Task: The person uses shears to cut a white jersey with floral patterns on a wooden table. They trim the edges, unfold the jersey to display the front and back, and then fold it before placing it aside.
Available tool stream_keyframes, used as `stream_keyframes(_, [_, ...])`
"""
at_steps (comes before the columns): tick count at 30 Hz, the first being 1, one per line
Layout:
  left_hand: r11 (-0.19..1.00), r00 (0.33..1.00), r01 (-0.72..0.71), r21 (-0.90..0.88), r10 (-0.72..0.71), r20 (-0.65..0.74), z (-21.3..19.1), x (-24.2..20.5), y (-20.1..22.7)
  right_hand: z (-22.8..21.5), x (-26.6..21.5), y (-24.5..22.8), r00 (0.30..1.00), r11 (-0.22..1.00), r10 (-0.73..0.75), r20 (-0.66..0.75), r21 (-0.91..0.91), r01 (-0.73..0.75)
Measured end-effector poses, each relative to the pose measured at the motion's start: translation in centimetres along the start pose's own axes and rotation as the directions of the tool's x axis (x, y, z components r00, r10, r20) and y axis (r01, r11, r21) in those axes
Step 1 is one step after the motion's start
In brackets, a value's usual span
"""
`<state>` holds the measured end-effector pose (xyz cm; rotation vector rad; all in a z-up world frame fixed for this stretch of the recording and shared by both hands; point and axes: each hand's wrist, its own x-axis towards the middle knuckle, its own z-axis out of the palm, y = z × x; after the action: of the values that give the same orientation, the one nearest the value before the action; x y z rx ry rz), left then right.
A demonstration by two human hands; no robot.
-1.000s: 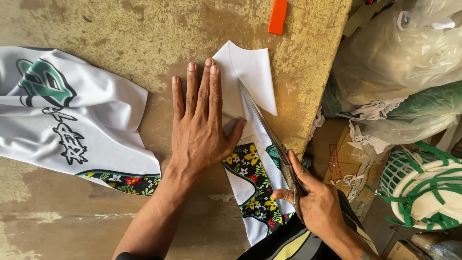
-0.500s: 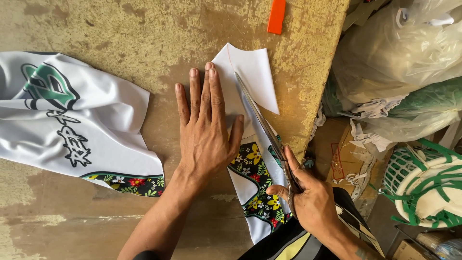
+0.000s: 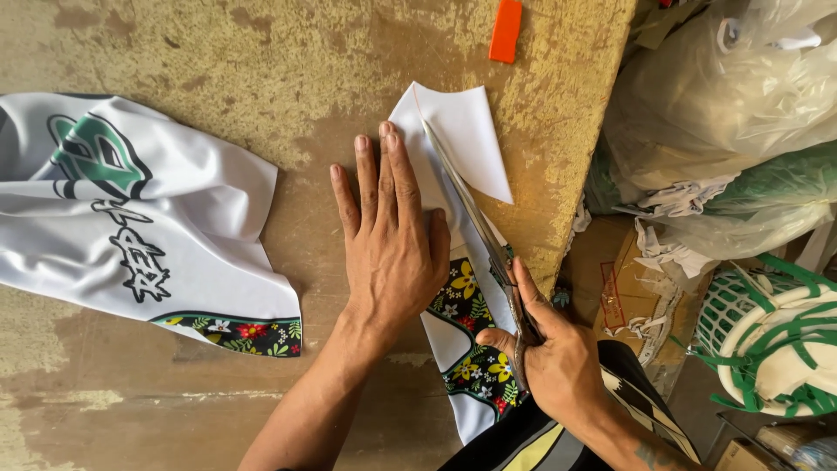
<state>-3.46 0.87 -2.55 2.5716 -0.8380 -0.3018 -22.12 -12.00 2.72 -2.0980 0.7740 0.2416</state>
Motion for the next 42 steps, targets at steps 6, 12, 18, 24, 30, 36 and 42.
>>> stream_keyframes(6, [1.0,1.0,-0.001,0.01,0.001,-0.008,0.1,-0.1,0.1,1.3,0.3,0.2,0.999,0.999,0.038,-0.002,-0.022,-0.038])
stream_keyframes(12, [1.0,1.0,0.01,0.015,-0.01,-0.009,0.1,-0.1,0.3,1.2,0.1,-1.1,0.982,0.983,0.18,0.064,-0.053,-0.176])
stream_keyframes(18, [0.998,0.999,0.045,-0.043,-0.046,-0.015,0.4,-0.5,1.0,2.0,-0.3,-1.7,0.951,0.954,0.3,0.072,0.003,-0.301])
stream_keyframes(24, [0.994,0.997,0.066,-0.087,-0.068,-0.021,0.2,-0.4,1.3,3.0,0.2,-1.9,0.967,0.958,0.245,0.074,0.134,-0.253])
stream_keyframes(30, [0.99,0.996,0.086,-0.11,-0.087,-0.008,0.2,-0.3,1.4,2.5,0.7,-3.2,0.936,0.94,0.329,0.122,0.052,-0.337])
stream_keyframes(36, [0.983,0.994,0.104,-0.152,-0.105,0.004,0.3,-0.2,1.5,2.8,0.7,-3.4,0.942,0.93,0.323,0.096,0.153,-0.334])
stream_keyframes(42, [0.979,0.995,0.103,-0.177,-0.104,0.004,0.3,-0.3,1.1,3.7,1.5,-3.6,0.974,0.935,0.205,0.093,0.275,-0.223])
